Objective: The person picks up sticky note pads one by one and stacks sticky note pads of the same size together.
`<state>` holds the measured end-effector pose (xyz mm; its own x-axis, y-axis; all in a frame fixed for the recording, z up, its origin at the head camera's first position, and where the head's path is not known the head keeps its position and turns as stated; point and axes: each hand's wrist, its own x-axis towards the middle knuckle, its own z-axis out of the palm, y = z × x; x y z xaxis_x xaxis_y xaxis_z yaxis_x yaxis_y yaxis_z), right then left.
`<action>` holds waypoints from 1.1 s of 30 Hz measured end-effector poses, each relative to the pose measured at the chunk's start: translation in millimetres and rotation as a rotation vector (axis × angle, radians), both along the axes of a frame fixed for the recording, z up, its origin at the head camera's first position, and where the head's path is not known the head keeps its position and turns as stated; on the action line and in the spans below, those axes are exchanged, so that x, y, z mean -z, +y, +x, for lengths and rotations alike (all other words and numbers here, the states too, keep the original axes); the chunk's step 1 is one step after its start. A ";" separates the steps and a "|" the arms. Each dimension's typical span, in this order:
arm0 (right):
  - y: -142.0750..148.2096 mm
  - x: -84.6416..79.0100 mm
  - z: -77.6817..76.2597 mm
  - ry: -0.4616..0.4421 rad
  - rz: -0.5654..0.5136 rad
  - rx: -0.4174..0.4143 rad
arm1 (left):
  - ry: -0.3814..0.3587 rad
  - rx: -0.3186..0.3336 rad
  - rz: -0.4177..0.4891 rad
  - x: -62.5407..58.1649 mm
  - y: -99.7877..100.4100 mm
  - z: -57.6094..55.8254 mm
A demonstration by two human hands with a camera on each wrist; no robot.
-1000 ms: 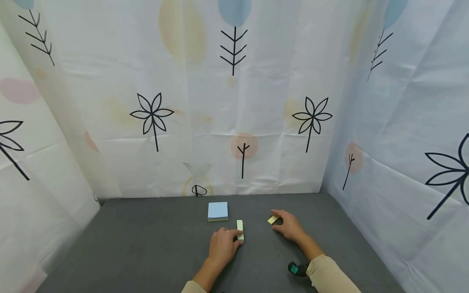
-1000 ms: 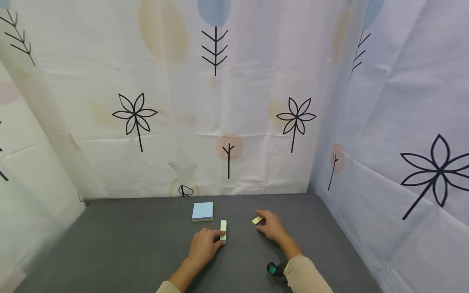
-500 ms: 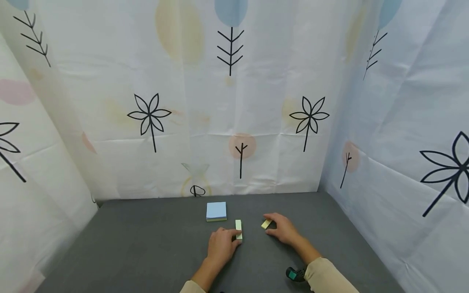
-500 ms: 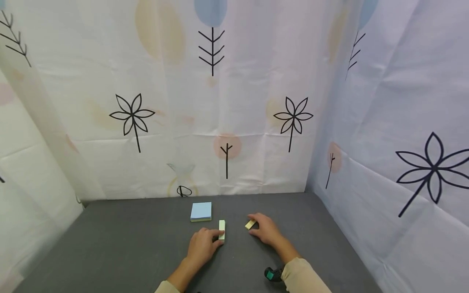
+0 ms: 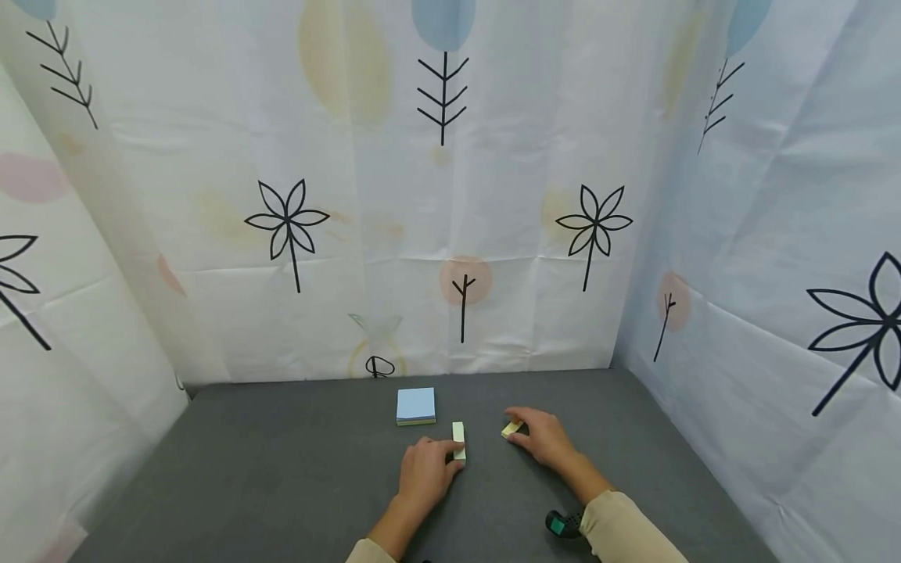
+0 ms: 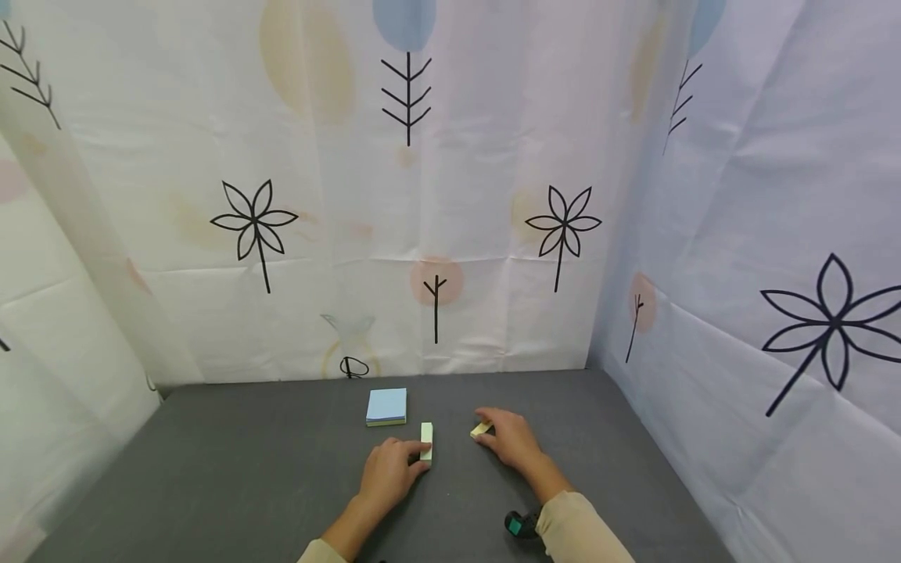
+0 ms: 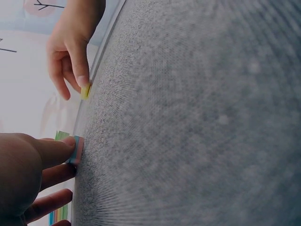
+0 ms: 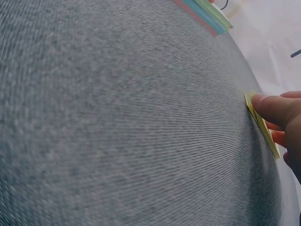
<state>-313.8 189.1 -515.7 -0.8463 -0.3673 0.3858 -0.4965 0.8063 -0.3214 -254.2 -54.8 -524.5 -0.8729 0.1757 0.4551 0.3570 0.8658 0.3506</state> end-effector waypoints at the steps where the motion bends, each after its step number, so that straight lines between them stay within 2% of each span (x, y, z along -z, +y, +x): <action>1: 0.1 -0.3 -0.3 -0.010 -0.008 0.003 | -0.001 0.000 0.001 -0.2 0.0 0.2; 5: 0.9 -1.4 -1.3 -0.052 -0.028 0.006 | -0.006 0.000 0.004 -0.7 -0.3 0.7; 14: 0.8 -3.6 -1.3 -0.075 -0.059 -0.002 | -0.018 -0.006 0.009 0.2 -0.4 -0.7; 22: -1.2 -5.0 1.0 -0.059 -0.037 -0.002 | -0.027 -0.004 -0.001 1.5 -0.5 -2.5; 26: -1.8 -3.4 1.4 -0.034 -0.062 -0.008 | -0.026 -0.005 0.000 0.3 -0.6 -2.4; 29: -2.0 0.0 0.0 0.014 -0.091 0.031 | -0.023 -0.007 0.002 -0.2 -0.5 -2.5; 33: -1.6 5.3 -3.2 0.058 -0.072 0.123 | -0.024 -0.007 -0.001 -0.3 -0.1 -2.1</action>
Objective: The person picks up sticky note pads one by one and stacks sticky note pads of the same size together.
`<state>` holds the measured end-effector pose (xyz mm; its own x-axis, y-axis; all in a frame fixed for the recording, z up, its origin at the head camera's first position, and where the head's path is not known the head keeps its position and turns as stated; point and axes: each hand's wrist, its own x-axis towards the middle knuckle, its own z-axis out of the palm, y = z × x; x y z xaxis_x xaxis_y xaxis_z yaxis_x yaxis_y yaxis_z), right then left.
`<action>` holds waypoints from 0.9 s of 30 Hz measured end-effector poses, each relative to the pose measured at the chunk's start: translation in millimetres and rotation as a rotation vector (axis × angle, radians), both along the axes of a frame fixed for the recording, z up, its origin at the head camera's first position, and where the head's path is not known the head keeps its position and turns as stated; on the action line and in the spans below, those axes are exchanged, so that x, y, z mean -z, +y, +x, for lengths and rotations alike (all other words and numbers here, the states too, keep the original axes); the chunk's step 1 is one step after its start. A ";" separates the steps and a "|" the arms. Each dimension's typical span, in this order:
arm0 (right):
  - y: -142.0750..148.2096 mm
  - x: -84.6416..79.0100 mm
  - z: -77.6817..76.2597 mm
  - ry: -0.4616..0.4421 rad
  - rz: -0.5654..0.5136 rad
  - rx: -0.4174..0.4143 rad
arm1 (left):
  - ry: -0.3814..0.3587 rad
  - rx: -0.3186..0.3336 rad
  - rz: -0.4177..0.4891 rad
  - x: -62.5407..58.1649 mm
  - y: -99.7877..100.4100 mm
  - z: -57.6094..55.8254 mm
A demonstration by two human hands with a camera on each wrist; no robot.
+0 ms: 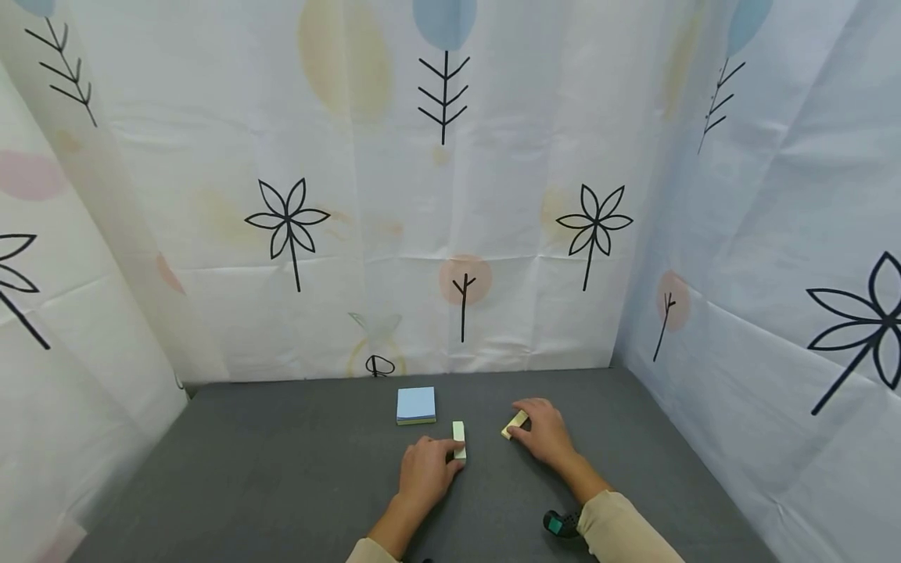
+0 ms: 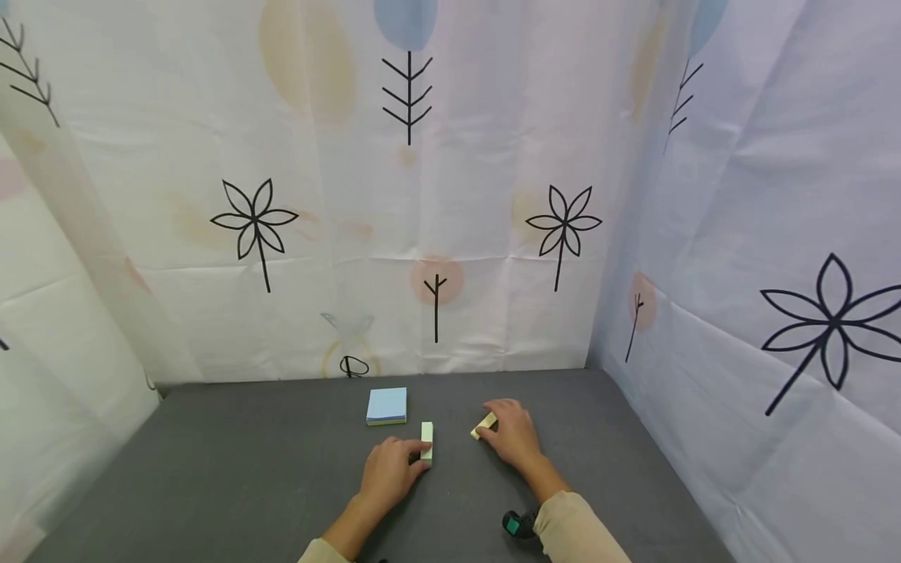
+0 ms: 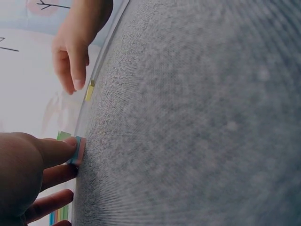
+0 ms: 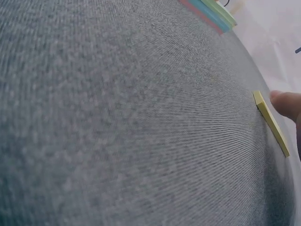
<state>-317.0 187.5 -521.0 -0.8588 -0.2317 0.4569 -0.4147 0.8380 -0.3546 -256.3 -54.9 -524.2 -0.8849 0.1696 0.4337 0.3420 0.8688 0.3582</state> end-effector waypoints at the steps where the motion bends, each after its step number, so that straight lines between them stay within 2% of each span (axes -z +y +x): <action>1: 0.2 1.1 -0.9 -0.004 0.013 0.025 | -0.001 -0.001 -0.002 0.0 0.1 0.1; 5: 0.4 4.0 -3.4 -0.097 0.047 0.121 | 0.014 0.000 -0.003 0.4 0.9 1.1; 9: -0.2 4.2 -2.8 -0.179 0.049 0.173 | 0.026 0.005 0.002 -0.4 1.6 1.9; 14: -0.8 3.6 -0.9 -0.181 0.028 0.182 | 0.012 0.005 0.004 -1.0 2.1 1.8; 19: -4.4 2.0 -1.4 -0.168 -0.052 0.185 | 0.026 0.009 0.006 -1.2 1.8 2.5; 27: -15.6 1.2 -3.2 -0.161 -0.174 0.144 | 0.026 0.008 -0.001 -0.9 0.9 1.7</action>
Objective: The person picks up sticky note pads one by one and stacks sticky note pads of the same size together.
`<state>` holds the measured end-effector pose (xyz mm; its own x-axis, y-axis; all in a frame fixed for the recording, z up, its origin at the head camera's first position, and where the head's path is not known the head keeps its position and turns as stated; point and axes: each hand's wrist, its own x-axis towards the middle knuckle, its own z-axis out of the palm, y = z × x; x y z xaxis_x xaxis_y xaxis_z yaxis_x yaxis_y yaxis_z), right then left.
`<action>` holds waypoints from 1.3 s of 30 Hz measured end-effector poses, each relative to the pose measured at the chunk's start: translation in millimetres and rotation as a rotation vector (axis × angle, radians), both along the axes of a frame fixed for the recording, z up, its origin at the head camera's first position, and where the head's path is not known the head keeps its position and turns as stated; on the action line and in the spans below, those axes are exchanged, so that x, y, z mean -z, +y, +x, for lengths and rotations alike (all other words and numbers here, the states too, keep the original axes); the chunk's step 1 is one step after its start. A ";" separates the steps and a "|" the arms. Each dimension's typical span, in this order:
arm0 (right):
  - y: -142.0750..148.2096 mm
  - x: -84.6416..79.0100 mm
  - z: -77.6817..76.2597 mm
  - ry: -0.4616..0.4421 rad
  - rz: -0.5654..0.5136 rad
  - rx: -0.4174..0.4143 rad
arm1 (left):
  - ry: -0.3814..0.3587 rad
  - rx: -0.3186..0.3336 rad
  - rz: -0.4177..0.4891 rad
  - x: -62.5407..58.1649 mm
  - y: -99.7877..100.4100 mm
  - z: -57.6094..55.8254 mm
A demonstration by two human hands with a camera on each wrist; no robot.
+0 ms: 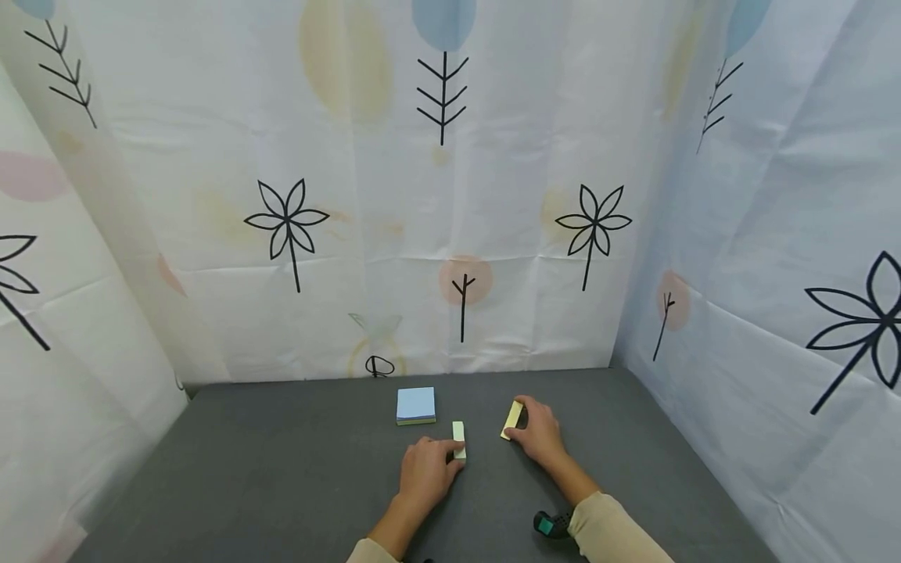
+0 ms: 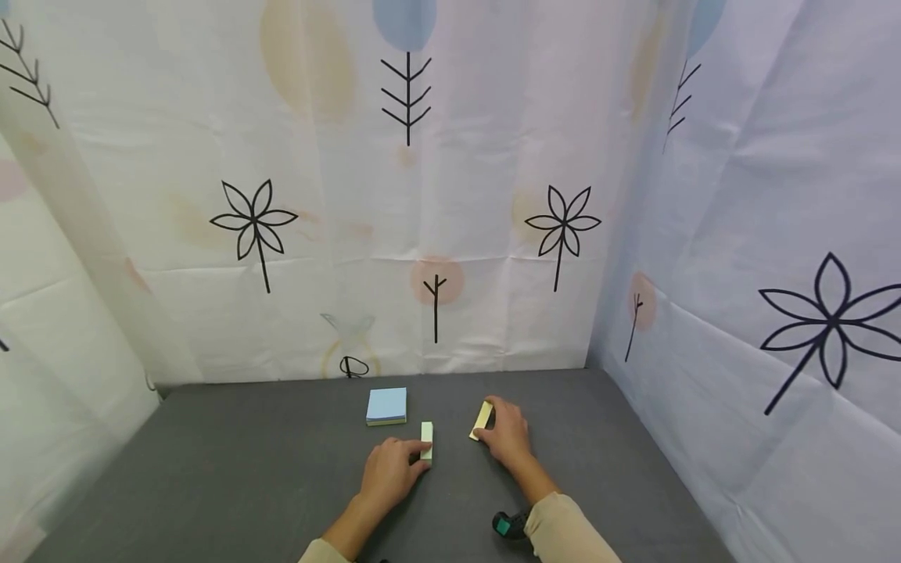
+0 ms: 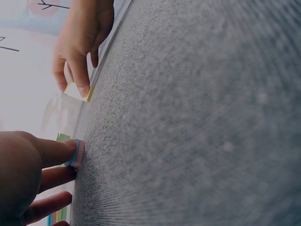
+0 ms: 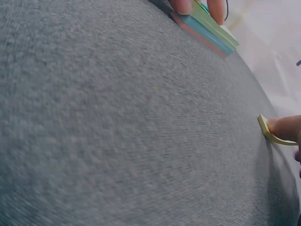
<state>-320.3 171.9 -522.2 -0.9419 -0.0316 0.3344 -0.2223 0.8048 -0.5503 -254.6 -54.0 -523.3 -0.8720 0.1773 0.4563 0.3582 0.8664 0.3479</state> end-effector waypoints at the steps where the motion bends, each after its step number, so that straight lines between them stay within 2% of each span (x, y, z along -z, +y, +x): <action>1: -1.3 0.6 0.6 0.002 -0.012 -0.007 | 0.003 -0.001 -0.003 0.1 -0.1 0.0; 5: -5.8 1.2 3.4 0.026 -0.069 -0.057 | 0.022 -0.002 -0.016 0.3 -0.5 0.4; 8: -7.8 0.6 4.1 0.086 -0.102 -0.115 | 0.027 -0.001 -0.030 0.1 -0.9 0.4; 11: -9.3 -0.7 4.4 0.154 -0.109 -0.165 | 0.025 -0.002 -0.039 -0.3 -1.0 0.4; 14: -12.6 -4.4 4.7 0.177 -0.111 -0.185 | 0.026 -0.003 -0.041 -0.6 -1.1 0.2; 21: -26.5 -17.3 3.0 0.092 -0.162 -0.152 | 0.031 -0.004 -0.051 -1.1 -0.8 -0.1; 30: -44.0 -19.7 0.5 0.081 -0.222 -0.179 | 0.017 -0.003 -0.049 -0.3 -1.1 -0.2; 39: -59.1 -21.0 -6.3 -0.007 -0.422 -0.182 | -0.008 -0.002 -0.063 0.2 0.1 -2.7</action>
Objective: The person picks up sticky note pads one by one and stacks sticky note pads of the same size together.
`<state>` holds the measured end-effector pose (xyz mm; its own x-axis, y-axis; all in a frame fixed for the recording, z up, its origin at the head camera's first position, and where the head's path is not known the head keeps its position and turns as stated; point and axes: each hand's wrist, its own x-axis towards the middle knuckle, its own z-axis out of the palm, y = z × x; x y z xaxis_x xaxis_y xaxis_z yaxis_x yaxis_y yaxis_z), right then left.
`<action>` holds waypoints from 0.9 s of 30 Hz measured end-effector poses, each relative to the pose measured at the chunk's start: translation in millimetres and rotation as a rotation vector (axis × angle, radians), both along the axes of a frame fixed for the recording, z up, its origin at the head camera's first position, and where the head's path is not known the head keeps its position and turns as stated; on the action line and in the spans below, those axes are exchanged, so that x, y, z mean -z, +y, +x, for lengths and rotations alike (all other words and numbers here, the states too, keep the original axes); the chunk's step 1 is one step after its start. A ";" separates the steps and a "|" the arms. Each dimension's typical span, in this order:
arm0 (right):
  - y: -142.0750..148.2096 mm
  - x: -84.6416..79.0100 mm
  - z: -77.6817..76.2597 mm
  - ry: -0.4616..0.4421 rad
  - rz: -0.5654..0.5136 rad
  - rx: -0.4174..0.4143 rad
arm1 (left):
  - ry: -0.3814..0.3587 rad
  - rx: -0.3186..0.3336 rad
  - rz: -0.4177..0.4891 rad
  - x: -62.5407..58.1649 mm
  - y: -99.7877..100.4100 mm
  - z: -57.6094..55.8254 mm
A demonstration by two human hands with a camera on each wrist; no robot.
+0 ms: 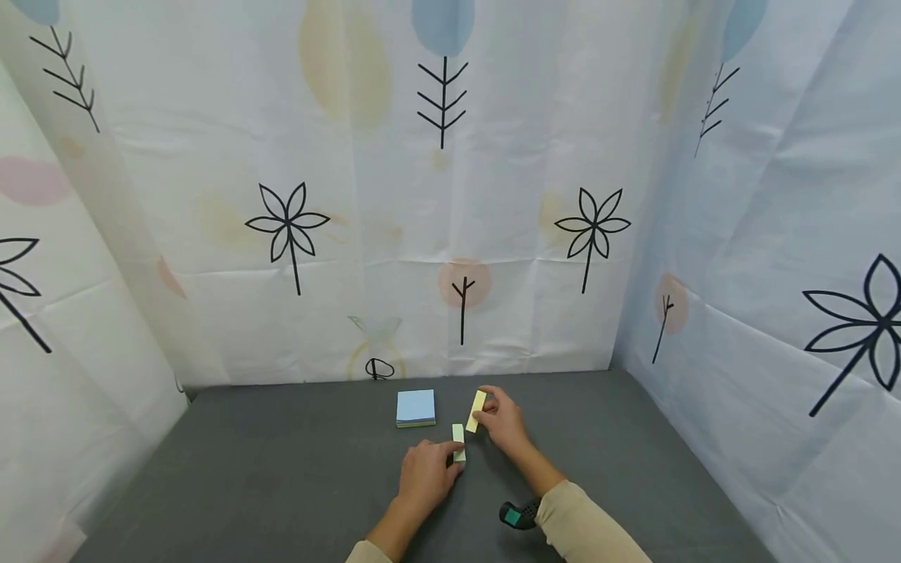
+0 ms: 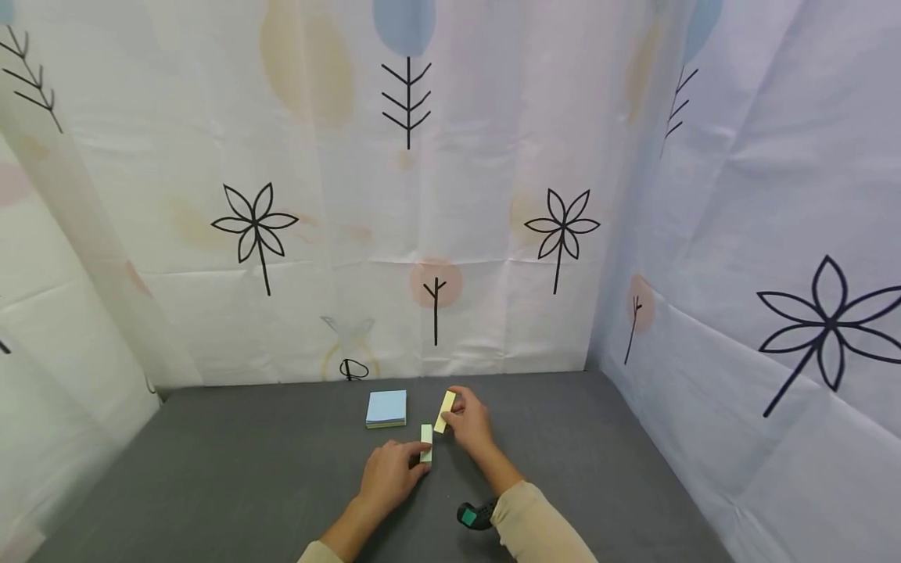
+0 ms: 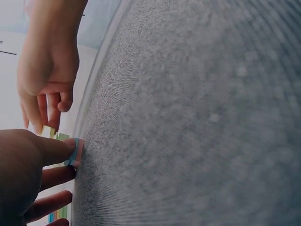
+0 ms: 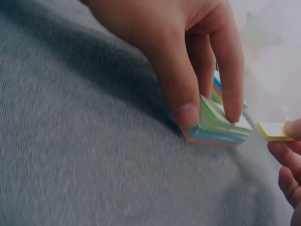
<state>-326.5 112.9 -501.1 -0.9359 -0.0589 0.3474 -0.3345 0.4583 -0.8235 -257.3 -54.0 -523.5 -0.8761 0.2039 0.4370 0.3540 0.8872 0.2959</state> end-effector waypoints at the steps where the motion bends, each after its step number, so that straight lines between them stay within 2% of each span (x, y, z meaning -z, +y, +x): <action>1: -2.0 -0.5 -0.3 -0.009 -0.019 -0.008 | -0.002 0.003 -0.003 0.3 -0.3 0.0; 7: -12.2 -0.3 -3.5 -0.044 -0.047 -0.085 | -0.006 0.028 -0.012 -0.8 -2.6 0.9; 17: -15.5 7.3 -7.0 -0.091 0.047 -0.095 | 0.014 0.036 0.011 -2.0 -3.5 1.2; 27: -12.2 11.0 -7.2 -0.102 0.075 -0.138 | 0.002 0.031 0.006 -3.7 -3.3 0.7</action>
<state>-333.7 100.7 -512.2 -0.9473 -0.2115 0.2408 -0.3149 0.4747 -0.8219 -256.6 -57.2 -519.8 -0.8683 0.2287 0.4402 0.3822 0.8740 0.2999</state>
